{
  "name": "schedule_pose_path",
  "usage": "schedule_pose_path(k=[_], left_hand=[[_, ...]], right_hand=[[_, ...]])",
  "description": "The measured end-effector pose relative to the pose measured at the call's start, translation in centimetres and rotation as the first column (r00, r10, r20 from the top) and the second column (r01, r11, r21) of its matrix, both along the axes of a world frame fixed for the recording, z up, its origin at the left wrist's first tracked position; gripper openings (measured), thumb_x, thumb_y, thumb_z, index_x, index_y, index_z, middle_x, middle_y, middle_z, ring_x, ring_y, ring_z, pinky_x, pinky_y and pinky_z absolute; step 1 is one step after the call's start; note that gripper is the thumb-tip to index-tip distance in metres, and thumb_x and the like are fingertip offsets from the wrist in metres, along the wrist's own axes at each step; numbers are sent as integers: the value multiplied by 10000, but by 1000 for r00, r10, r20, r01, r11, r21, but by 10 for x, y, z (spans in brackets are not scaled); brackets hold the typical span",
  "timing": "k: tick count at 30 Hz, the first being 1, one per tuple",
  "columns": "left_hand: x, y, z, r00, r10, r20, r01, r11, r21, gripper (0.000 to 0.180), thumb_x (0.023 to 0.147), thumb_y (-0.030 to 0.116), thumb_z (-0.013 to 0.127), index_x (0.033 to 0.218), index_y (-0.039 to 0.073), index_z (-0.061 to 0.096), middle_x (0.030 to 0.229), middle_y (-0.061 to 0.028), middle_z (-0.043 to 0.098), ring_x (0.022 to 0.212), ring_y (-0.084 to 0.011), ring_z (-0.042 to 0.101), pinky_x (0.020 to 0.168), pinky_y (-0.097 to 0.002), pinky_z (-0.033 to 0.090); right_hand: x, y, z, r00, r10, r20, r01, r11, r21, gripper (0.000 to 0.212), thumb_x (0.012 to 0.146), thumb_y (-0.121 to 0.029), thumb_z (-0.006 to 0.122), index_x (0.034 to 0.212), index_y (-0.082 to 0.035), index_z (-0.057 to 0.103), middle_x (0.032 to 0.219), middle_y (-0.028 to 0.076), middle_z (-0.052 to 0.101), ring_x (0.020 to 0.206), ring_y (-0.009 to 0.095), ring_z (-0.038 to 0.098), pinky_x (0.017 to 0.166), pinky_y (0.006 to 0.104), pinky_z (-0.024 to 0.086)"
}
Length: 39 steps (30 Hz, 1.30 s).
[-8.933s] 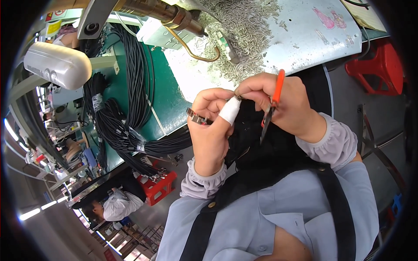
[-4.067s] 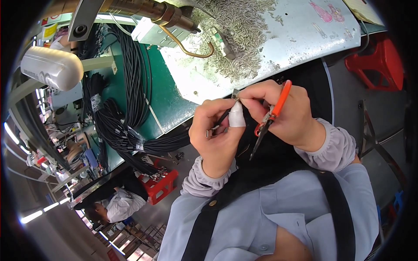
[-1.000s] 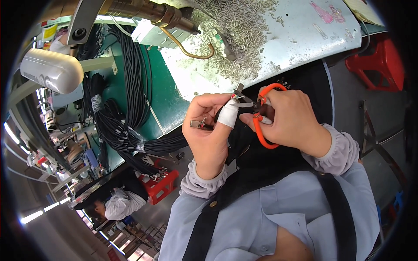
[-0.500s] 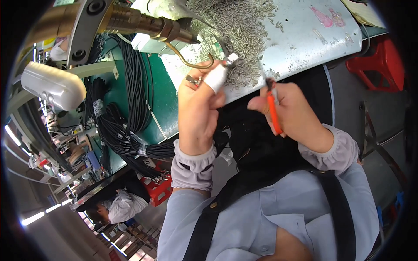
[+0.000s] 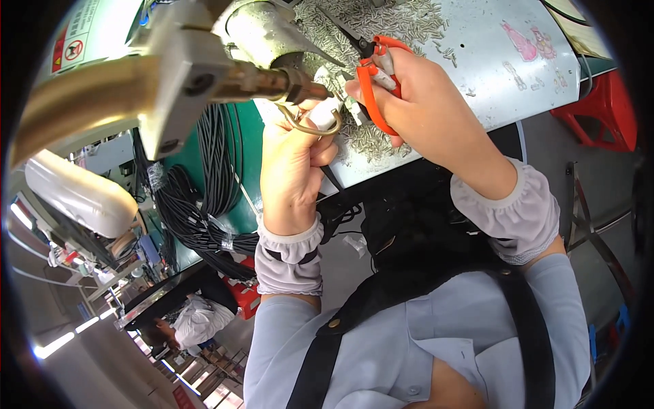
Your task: The person trims the ends of wires on a bundle of cables using shears, then sets it aside to pick up another bundle and repeat the process.
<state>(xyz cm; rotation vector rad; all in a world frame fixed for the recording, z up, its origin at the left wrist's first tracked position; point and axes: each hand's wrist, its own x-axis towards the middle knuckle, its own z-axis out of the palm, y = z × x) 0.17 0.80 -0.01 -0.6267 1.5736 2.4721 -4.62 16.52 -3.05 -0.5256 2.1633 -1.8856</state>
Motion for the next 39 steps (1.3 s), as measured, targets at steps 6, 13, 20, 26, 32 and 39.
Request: schedule_pose_path(k=[6, 13, 20, 26, 32, 39], left_hand=[[1, 6, 1, 998, 64, -11, -65, 992, -105, 95, 764, 23, 606, 729, 34, 519, 582, 31, 434, 424, -13, 280, 367, -176, 174], [2, 7, 2, 998, 56, -10, -57, 994, -89, 74, 758, 17, 612, 784, 18, 543, 583, 35, 444, 423, -18, 291, 368, -176, 181], [18, 7, 5, 994, -66, -86, 74, 992, 98, 119, 800, 33, 560, 913, 1, 548, 670, 8, 483, 472, -26, 327, 410, -175, 216], [46, 24, 11, 993, -55, -100, 41, 990, -139, 208, 830, 49, 499, 1023, -27, 515, 830, -52, 521, 669, -95, 481, 575, -215, 394], [70, 41, 2, 885, -375, -276, 165, 808, -566, 159, 883, 61, 427, 981, -11, 529, 915, -60, 532, 861, -126, 498, 778, -236, 392], [75, 45, 0, 916, -398, -57, 286, 743, -605, 175, 886, 56, 396, 1023, 6, 493, 948, -67, 525, 872, -125, 511, 750, -229, 399]], right_hand=[[-2, 0, 3, 999, 26, 45, -24, 998, -52, 153, 844, -160, 531, 847, -7, 536, 542, -15, 474, 425, 44, 419, 395, 201, 350], [-1, -2, 0, 997, 16, 72, -12, 998, -63, 147, 843, -163, 541, 813, -20, 519, 562, -23, 464, 443, 34, 409, 396, 192, 333], [11, 9, 4, 984, 58, 166, -43, 995, -94, 137, 845, -153, 540, 794, -30, 510, 586, -29, 440, 472, 31, 405, 417, 181, 339], [32, 27, 6, 962, -210, -173, 198, 976, -89, 85, 814, -99, 577, 819, -27, 532, 618, -8, 486, 500, 61, 454, 439, 194, 366], [59, 27, 27, 791, -68, -608, 149, 985, 84, 123, 766, -54, 616, 868, -16, 559, 704, 64, 581, 542, 139, 545, 494, 221, 421], [53, 36, 9, 813, -95, -574, 274, 933, 233, 148, 690, -16, 648, 830, -19, 601, 716, 82, 597, 576, 166, 568, 520, 237, 435]])
